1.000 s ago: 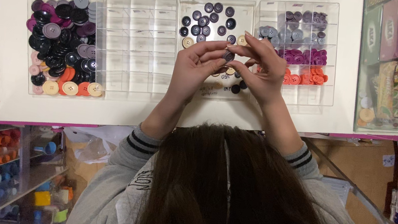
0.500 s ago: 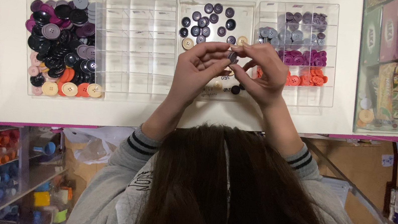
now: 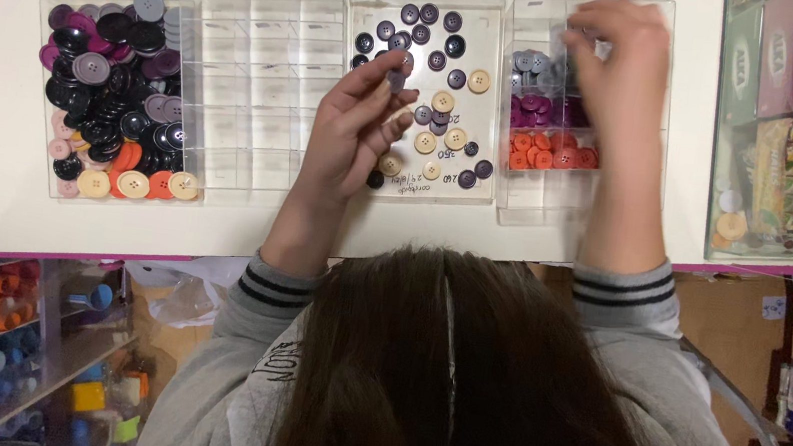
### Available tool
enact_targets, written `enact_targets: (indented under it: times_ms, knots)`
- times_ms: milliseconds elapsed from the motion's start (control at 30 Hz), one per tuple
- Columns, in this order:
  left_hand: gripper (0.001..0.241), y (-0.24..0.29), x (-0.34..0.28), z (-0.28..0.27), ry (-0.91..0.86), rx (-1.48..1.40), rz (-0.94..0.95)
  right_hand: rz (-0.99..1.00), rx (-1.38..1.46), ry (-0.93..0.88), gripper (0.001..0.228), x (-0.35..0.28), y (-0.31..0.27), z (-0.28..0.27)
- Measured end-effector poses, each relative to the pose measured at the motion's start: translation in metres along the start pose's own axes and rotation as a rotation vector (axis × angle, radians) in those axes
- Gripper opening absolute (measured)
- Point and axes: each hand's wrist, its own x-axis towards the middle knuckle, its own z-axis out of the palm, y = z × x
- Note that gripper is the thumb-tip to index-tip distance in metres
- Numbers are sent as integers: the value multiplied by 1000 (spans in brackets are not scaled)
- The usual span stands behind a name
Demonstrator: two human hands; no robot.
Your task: The person sorts various buttons by hand from a central pile into the individual compartments of plastic storage containers.
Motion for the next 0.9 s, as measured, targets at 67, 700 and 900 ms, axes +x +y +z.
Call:
enact_targets:
  times_ms: [67, 700, 900]
  knots:
    - [33, 3, 0, 0, 19, -1, 1, -74, 172, 13, 12, 3, -46, 0]
    - [35, -5, -4, 1, 45, 52, 54, 5, 233, -378, 16, -15, -70, 77]
    - [36, -11, -3, 4, 8, 12, 11, 345, 989, -88, 14, -19, -109, 29]
